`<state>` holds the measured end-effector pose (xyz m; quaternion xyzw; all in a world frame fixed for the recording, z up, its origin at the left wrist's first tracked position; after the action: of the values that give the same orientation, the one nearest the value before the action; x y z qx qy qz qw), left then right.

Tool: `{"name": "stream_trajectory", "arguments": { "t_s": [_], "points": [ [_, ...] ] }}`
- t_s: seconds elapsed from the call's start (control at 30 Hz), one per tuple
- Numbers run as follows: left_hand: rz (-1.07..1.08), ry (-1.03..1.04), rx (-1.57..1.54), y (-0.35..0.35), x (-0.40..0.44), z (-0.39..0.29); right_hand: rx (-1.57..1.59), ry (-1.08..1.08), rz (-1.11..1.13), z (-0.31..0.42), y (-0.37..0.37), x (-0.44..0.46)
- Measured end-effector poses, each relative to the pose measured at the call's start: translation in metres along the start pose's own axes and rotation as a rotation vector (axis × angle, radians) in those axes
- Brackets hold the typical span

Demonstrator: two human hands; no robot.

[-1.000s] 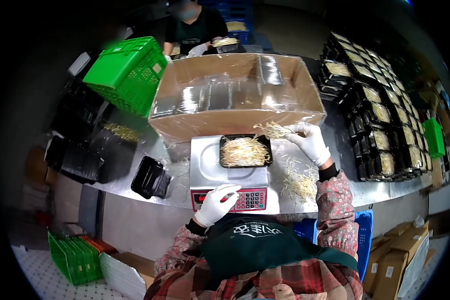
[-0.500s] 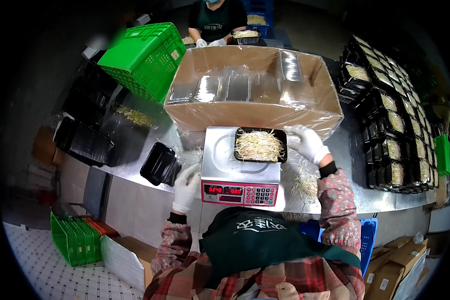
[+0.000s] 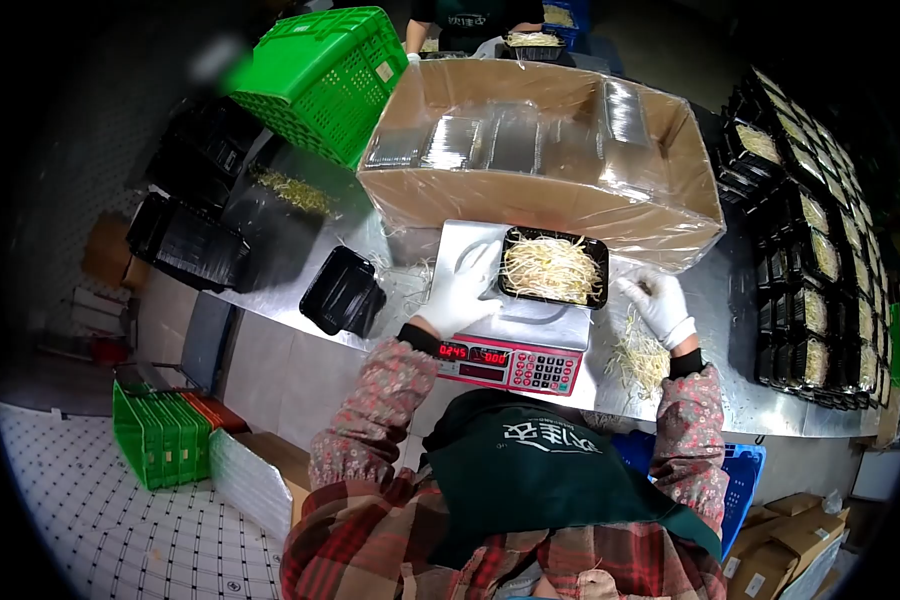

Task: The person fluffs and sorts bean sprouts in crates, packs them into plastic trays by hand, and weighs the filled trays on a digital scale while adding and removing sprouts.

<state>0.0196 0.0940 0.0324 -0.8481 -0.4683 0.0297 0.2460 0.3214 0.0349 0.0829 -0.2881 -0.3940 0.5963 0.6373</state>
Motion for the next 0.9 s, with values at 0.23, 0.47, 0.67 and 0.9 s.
{"name": "stream_trajectory", "arguments": {
  "t_s": [0.23,0.47,0.67,0.9],
  "points": [
    [0.091,0.031,0.147,0.009,0.024,0.006,-0.224,-0.317,-0.112,0.084,0.022,0.012],
    [0.035,0.290,0.312,0.005,0.005,-0.023,-0.485,-0.393,0.038,0.087,0.112,0.027],
    [-0.085,-0.005,-0.230,-0.029,-0.031,-0.003,-0.472,-0.379,0.076,0.082,0.114,0.026],
    [-0.742,-0.228,-0.119,-0.171,-0.111,0.069,-0.222,-0.299,0.080,0.086,0.059,0.021]
  ]
}}
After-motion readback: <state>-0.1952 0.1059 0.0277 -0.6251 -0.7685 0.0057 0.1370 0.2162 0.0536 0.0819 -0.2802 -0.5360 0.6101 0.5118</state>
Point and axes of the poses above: each hand's wrist, its own x-axis towards the middle knuckle, its own y-axis out of the palm, z = x × y, the point moved 9 cm from there along x, towards the middle knuckle, and after that the axes turned 12 degrees about -x, right-handed, at the moved point
